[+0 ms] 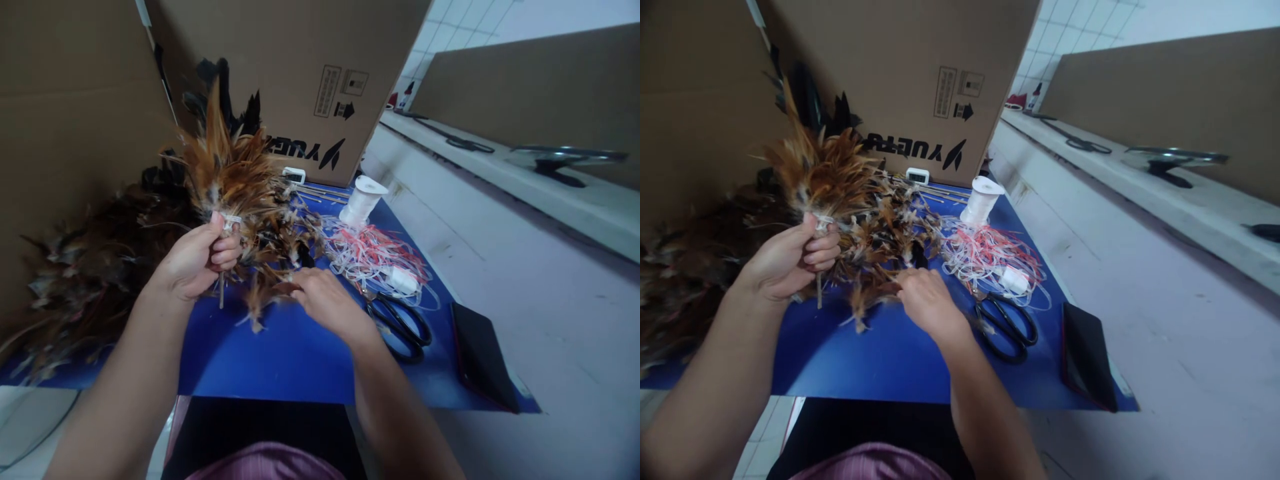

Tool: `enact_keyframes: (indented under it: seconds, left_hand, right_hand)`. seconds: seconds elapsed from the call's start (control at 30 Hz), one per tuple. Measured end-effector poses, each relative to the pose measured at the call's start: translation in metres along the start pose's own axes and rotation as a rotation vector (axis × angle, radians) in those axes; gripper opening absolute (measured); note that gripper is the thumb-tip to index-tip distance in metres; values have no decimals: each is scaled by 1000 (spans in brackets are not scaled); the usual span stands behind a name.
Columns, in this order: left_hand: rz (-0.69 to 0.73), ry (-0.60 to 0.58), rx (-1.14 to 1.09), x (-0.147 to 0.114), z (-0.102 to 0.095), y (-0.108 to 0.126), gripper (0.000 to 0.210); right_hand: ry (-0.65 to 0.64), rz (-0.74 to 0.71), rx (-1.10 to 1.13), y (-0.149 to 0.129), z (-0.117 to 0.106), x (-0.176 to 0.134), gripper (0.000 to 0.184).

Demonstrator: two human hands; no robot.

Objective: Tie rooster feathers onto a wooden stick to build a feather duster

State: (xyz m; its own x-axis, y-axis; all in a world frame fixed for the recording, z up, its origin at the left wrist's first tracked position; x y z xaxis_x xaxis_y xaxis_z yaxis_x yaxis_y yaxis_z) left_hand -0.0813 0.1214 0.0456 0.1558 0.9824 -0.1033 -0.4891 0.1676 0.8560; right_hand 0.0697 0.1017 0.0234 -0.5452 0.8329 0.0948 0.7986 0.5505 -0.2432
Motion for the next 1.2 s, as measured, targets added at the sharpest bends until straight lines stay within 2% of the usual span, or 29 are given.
enact_keyframes:
  seconds: [0.07,0.1,0.17,0.23,0.3,0.37,0.47,0.57,0.67,0.8,0.9,0.97,1.03,1.13,1.2]
  left_hand:
    - [7,-5,7,-1,1,1,32]
    - [12,-8,13,-1,1,1,32]
    - [19,-15,25,0,2,0,32]
    - [19,-25,28,0,2,-1,33]
    - [19,-32,19,1,1,-3,34]
    - [24,-40,8,2,-1,-4,35]
    - [24,-56,11,4,-1,-6,34]
    - [16,-64,16,6,-1,-9,32]
    - [5,-58,17,8,-2,-12,32]
    - [-12,-57,32,9,-1,-19,37]
    - [-45,-76,54,9,5,-27,37]
    - [-63,-71,68,9,8,-34,37]
    - [-74,-62,95,9,10,-39,37]
    - [-96,-67,146,8,12,-47,39]
    - [-104,-77,162,8,14,-51,40]
  right_hand:
    - [109,44,-45,6,-15,-8,12]
    - [170,13,-42,2,-23,-11,16]
    - [235,-157,2,-20,-32,-15,23]
    - [188,-373,34,-49,-28,-18,26]
    - [95,-517,-1,-71,-15,-18,26]
    - [29,-574,-71,-80,1,-14,22]
    - [0,-592,-116,-77,17,-7,16]
    - [56,-556,-20,-62,11,-4,17]
    - [169,-476,155,-42,-13,-5,18]
    - [258,-391,413,-21,-41,-10,17]
    - [336,-276,637,-4,-56,-12,11]
    - [379,-203,783,7,-62,-13,11]
    - [402,-144,935,16,-64,-14,21]
    - [389,-32,1156,26,-60,-15,30]
    - [362,35,1245,28,-59,-15,29]
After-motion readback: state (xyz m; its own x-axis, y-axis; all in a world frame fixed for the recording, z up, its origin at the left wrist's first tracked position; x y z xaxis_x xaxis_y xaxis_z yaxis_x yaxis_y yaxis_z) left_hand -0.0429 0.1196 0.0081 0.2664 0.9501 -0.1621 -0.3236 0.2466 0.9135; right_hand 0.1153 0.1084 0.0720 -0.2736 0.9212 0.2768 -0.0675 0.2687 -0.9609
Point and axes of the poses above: each hand's wrist, its own x-axis towards the middle knuckle, its own z-axis out of the palm, y = z × x, the point moved 9 cm from there along x, towards the middle knuckle, and after that the axes turned 1 degree about y, right-handed, at the moved point
